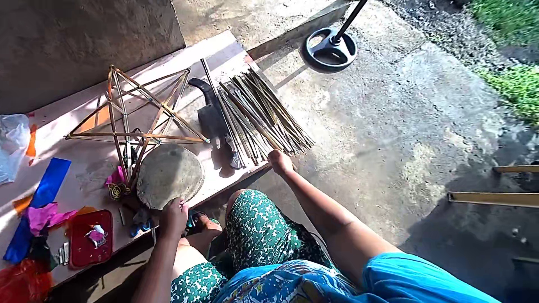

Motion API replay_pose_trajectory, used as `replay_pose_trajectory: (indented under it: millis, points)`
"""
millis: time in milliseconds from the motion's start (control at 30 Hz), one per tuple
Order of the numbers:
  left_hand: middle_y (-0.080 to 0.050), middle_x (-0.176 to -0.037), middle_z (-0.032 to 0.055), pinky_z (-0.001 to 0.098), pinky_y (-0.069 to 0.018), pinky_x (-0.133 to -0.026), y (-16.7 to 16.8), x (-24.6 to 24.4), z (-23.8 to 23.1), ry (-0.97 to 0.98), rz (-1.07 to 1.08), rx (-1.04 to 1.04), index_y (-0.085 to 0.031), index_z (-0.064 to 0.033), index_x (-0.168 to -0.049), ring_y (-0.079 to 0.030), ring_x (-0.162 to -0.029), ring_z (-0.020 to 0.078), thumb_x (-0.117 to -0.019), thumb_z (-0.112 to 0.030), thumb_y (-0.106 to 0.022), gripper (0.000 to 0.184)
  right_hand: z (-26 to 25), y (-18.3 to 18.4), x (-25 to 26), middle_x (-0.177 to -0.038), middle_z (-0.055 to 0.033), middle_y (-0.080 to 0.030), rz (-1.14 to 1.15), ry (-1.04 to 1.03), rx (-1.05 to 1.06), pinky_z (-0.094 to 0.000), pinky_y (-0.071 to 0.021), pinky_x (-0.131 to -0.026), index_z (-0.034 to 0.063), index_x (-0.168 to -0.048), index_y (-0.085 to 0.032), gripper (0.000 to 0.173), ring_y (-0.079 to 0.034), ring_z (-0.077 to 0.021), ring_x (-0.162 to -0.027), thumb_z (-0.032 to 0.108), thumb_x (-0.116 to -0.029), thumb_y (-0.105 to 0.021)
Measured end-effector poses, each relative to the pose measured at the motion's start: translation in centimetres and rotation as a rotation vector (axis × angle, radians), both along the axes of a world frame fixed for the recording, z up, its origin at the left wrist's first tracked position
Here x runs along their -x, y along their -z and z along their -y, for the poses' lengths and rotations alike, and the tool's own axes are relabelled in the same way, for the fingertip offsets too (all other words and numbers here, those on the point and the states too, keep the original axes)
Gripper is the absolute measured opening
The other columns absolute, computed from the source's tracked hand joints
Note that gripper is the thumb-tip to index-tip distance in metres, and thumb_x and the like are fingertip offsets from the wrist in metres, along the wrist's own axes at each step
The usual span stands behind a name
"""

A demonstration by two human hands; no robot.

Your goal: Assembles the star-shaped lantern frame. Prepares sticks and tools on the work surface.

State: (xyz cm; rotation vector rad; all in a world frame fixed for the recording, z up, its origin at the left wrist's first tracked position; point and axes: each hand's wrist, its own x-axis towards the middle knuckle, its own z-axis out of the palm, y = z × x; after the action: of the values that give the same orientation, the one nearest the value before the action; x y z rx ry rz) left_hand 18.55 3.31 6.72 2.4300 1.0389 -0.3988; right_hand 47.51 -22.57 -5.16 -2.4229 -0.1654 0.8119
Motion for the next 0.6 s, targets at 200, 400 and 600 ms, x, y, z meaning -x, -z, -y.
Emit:
replay_pose_trajectory:
  millis: [200,400,600]
  points:
    - [-0.061,-0.134,0.0270,0.0571,-0.0451,-0.109,3.5,-17.5,1.0,0.197,0.010,0.192,-0.051,0.0030,-0.145,-0.060,-0.126,0.0411,-0.1027,-0.020,-0.063,0.050,1.8,2.2,1.6,-0.121,-0.0175,-0.070,-0.072,-0.111,-0.089,-0.0517,-0.0487,-0.105,0.0017,-0.125,-0.067,0.032,-0.066,-0.0309,-0.116,0.024,-0.1054,-0.056]
    - [-0.054,-0.142,0.0313,0.0562,-0.0445,-0.110,8.2,-27.0,3.6,-0.019,-0.055,0.169,-0.013,0.0031,-0.162,-0.055,-0.132,0.0440,-0.0955,-0.041,-0.073,0.099,5.2,5.3,5.2,-0.117,-0.0193,-0.071,-0.175,-0.052,-0.155,-0.0430,-0.0514,-0.102,-0.0024,-0.125,-0.065,0.030,-0.069,-0.0268,-0.110,0.019,-0.1055,-0.056]
    - [-0.052,-0.143,0.0307,0.0576,-0.0505,-0.101,11.9,-28.5,3.5,-0.103,-0.087,0.170,-0.006,-0.0011,-0.163,-0.059,-0.125,0.0444,-0.0861,-0.021,-0.081,0.109,4.3,6.0,5.2,-0.118,-0.0194,-0.071,-0.192,-0.034,-0.206,-0.0408,-0.0517,-0.102,-0.0031,-0.124,-0.066,0.029,-0.069,-0.0257,-0.110,0.017,-0.1052,-0.056]
